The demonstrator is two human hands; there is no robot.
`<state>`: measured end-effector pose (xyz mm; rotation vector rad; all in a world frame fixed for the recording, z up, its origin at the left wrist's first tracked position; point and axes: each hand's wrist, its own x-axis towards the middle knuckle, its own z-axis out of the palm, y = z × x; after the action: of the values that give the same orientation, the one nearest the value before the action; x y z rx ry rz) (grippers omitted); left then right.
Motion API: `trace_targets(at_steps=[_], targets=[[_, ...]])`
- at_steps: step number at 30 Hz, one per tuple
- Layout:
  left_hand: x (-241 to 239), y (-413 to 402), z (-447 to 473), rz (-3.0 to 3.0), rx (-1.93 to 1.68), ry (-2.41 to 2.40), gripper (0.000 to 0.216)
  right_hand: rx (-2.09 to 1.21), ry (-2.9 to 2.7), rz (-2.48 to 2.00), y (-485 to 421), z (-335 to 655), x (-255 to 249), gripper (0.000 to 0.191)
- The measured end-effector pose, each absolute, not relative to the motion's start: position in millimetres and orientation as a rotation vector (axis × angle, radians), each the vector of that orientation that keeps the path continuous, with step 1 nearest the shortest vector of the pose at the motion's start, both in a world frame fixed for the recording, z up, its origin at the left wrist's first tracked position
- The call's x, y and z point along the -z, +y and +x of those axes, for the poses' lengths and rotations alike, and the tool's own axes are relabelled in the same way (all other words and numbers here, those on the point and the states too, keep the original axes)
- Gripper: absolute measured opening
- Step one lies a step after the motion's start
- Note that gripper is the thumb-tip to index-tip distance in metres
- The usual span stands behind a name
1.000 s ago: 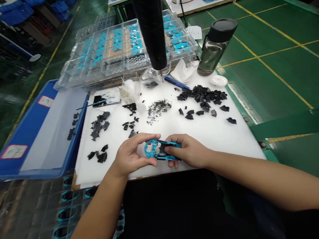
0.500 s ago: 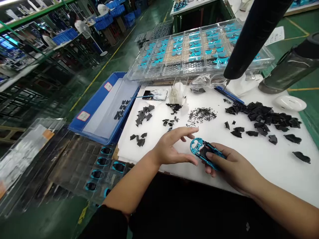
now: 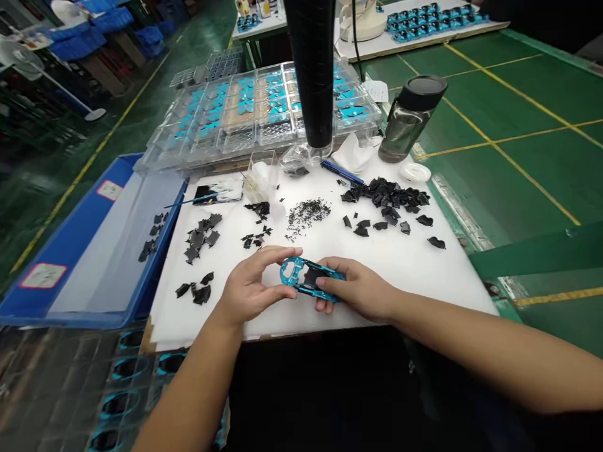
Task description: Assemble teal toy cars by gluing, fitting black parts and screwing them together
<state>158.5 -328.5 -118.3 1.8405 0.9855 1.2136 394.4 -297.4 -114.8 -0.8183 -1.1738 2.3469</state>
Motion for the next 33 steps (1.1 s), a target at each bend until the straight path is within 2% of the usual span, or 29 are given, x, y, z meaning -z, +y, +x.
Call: trace_targets(at_steps=[3,8,14,17,20,23,28,33], targets=[[120,-330,159,1.789,-1.223,0.971,0.064,-2.438,-1.047,-0.745,-295,394,115,0.038],[121,-331,159,1.782,-1.177,0.936,0.064,-2.651,-0.843,-0.722,-289,393,112,0.059],[120,-329,162,1.854,-1.159,0.947,0.067,-2.653,-0.795,-0.670,-289,396,113,0.043],[108,-335,165,1.889,-1.322,1.028,0.068,-2.649,-0.768,-0.686,-290,398,112,0.043],[92,-352,164,2.039,-1.496,1.175,0.056,-2.592,-0.736,-0.783,-292,399,108,0.042],[87,-377,156,2.373,-1.365,1.176,0.042,-2.567,-0.718,-0.842,-290,399,106,0.038],[114,-408,140,2.487,-1.190,1.407,0.018,-2.553,-0.688,-0.929,-289,398,106,0.036],[136,-410,142,2.400,-1.209,1.655,0.014,-2.510,-0.694,-1.019,-290,396,104,0.036]])
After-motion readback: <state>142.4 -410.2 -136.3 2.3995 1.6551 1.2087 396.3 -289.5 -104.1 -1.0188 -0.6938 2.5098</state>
